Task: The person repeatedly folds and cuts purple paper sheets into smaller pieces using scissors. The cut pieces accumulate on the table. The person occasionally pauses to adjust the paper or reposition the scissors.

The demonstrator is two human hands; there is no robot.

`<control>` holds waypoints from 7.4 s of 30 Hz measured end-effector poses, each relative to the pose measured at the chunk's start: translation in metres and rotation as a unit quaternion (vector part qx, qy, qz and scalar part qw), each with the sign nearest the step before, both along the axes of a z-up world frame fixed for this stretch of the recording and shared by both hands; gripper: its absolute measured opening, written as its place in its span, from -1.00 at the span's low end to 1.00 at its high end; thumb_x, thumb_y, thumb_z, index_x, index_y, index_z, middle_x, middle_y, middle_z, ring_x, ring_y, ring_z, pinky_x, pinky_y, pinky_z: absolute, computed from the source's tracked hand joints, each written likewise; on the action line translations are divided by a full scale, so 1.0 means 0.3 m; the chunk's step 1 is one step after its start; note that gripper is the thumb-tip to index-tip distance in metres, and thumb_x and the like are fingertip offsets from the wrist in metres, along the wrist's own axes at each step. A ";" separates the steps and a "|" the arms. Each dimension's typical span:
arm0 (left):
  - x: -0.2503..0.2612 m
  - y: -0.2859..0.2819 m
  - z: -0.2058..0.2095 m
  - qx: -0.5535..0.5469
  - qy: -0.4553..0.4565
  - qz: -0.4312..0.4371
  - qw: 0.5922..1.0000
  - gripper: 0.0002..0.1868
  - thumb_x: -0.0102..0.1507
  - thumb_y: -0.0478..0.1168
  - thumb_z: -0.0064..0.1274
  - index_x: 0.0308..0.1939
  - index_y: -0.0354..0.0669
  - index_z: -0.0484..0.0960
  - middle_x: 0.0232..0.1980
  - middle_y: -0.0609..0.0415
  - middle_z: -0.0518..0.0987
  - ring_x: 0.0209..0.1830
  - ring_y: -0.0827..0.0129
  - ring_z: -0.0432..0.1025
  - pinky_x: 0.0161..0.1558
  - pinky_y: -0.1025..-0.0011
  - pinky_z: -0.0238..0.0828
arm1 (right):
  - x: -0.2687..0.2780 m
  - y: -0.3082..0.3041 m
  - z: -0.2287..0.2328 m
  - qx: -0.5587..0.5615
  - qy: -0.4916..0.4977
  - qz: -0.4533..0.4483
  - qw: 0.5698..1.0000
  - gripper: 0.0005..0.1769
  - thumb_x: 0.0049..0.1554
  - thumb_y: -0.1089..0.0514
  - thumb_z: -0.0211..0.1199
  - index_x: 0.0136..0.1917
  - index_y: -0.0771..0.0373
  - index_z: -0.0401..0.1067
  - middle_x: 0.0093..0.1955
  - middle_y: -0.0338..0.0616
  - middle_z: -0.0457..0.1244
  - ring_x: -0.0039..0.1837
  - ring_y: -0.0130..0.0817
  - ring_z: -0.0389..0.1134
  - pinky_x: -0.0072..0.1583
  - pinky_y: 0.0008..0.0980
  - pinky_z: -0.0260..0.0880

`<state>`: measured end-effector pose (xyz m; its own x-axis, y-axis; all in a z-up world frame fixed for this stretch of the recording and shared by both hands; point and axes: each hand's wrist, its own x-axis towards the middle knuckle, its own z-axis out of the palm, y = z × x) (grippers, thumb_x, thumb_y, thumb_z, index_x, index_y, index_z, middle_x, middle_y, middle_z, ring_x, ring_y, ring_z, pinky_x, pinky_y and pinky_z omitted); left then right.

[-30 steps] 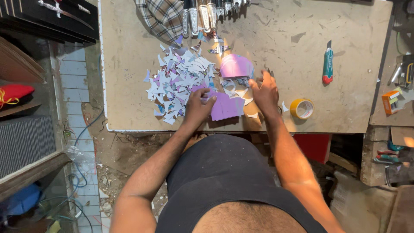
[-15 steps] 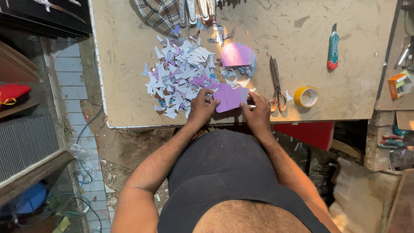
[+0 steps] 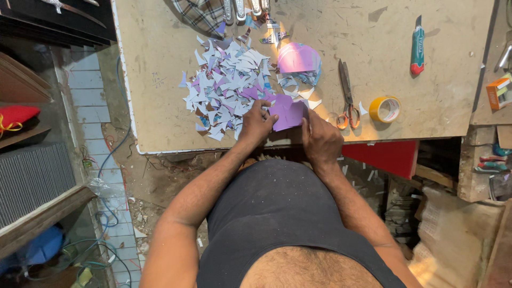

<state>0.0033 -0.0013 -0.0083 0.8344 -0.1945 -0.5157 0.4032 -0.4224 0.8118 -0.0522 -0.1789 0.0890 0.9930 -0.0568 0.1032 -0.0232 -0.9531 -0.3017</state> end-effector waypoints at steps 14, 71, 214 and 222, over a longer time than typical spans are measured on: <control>-0.009 0.013 0.042 0.027 -0.040 -0.018 0.999 -0.48 0.23 -0.18 0.26 0.19 -0.27 0.43 -0.34 0.08 0.61 -0.26 0.37 0.54 -0.15 0.32 0.46 | 0.005 -0.060 -0.089 0.397 0.067 -0.107 0.909 -0.76 0.18 0.30 0.35 0.12 0.41 0.49 -0.04 0.00 0.28 -0.07 -0.30 0.40 -0.03 -0.35 0.48; -0.205 -0.205 0.131 -0.045 -0.385 0.100 0.916 -0.65 0.29 -0.53 0.05 0.13 -0.19 0.46 0.07 -0.07 0.50 0.13 0.11 0.48 0.13 0.26 0.44 | 0.019 -0.229 -0.292 0.206 -0.015 0.251 0.946 -0.45 0.14 0.32 0.34 0.36 0.14 0.28 0.20 -0.20 0.31 0.30 -0.22 0.22 0.33 -0.19 0.11; -0.031 -0.286 0.371 -0.226 -0.222 0.259 0.912 -0.75 0.49 -0.12 0.02 0.02 -0.26 0.61 -0.19 0.20 0.58 -0.21 0.60 0.38 -0.15 0.56 0.36 | 0.090 -0.127 0.068 0.716 0.077 0.041 0.693 -0.65 0.28 0.16 0.33 0.26 0.25 0.31 0.13 -0.28 0.29 0.18 -0.53 0.31 0.23 -0.42 0.36; 0.005 -0.039 0.465 -0.159 -0.266 0.192 0.931 -0.75 0.50 -0.11 -0.04 -0.04 -0.24 0.58 -0.25 0.22 0.57 -0.27 0.62 0.38 -0.22 0.54 0.37 | 0.004 -0.408 -0.141 0.066 0.052 -0.153 0.985 -0.77 0.12 0.15 0.31 0.01 0.31 0.47 -0.02 0.16 0.33 0.08 0.19 0.33 0.08 0.02 0.34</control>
<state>0.0049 -0.0131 0.1312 0.9948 0.0992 0.0242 -0.0209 -0.0342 0.9992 -0.0511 -0.3014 0.0467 0.9322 -0.3609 -0.0257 -0.3399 -0.8493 -0.4039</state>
